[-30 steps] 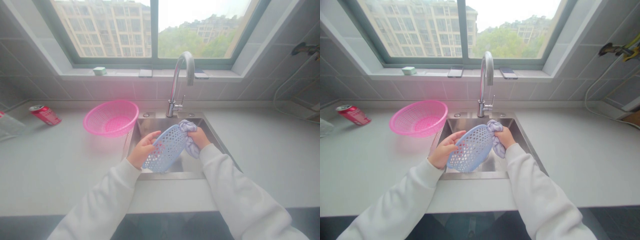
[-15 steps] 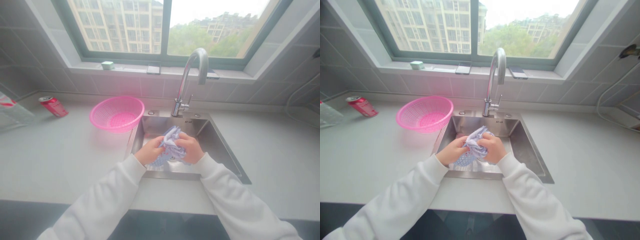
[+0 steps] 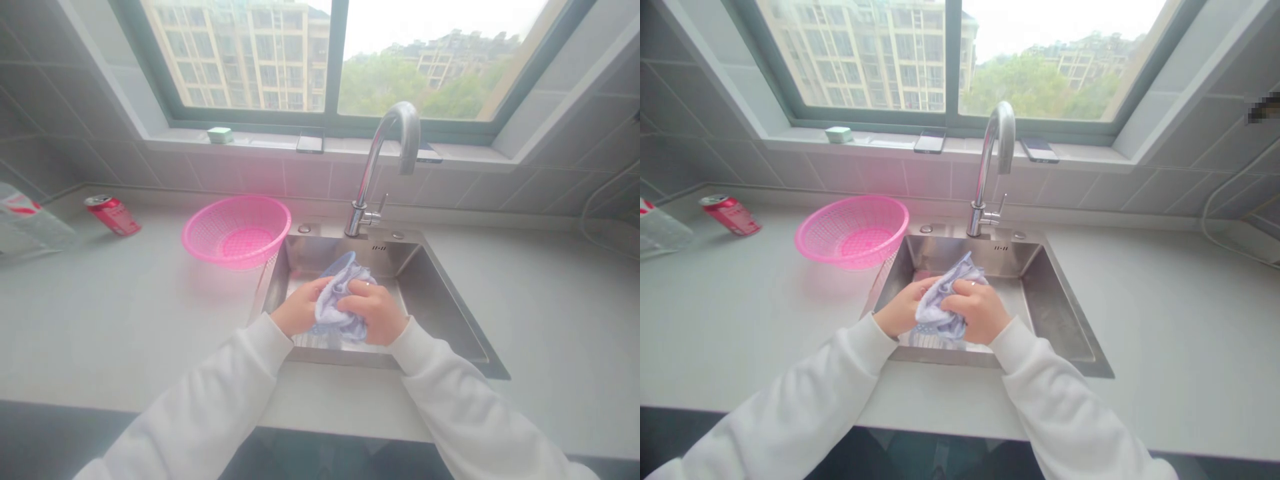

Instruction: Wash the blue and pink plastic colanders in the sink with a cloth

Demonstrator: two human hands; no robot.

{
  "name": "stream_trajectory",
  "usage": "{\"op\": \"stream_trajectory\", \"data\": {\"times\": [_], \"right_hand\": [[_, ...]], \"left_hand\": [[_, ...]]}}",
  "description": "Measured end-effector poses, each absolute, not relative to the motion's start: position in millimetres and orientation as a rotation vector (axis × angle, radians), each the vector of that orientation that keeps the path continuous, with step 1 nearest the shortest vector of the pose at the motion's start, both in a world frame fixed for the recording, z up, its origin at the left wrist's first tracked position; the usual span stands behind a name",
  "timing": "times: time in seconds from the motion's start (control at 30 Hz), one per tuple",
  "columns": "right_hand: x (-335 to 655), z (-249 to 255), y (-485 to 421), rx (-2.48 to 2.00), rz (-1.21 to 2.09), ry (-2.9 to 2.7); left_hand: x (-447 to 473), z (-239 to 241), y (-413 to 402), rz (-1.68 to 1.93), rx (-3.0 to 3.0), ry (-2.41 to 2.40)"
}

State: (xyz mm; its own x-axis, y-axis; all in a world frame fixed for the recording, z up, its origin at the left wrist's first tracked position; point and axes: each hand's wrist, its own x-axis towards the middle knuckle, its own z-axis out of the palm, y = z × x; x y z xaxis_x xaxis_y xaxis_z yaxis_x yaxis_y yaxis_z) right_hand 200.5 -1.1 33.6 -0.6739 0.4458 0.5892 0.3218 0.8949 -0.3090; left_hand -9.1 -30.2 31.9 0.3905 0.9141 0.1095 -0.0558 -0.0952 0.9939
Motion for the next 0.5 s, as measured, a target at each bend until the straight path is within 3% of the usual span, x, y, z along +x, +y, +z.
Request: {"op": "stream_trajectory", "data": {"times": [0.2, 0.43, 0.5], "right_hand": [[243.2, 25.4, 49.3, -1.111, 0.248, -1.965], [202.9, 37.4, -9.1, -0.518, 0.097, -2.252], [197.6, 38.0, -11.8, -0.524, 0.116, -2.249]], "left_hand": [[-8.4, 33.5, -35.5, 0.82, 1.384, 0.774], [-5.6, 34.9, -32.5, 1.007, 1.461, 0.788], [-8.0, 34.4, -31.4, 0.984, 1.494, 0.782]]}}
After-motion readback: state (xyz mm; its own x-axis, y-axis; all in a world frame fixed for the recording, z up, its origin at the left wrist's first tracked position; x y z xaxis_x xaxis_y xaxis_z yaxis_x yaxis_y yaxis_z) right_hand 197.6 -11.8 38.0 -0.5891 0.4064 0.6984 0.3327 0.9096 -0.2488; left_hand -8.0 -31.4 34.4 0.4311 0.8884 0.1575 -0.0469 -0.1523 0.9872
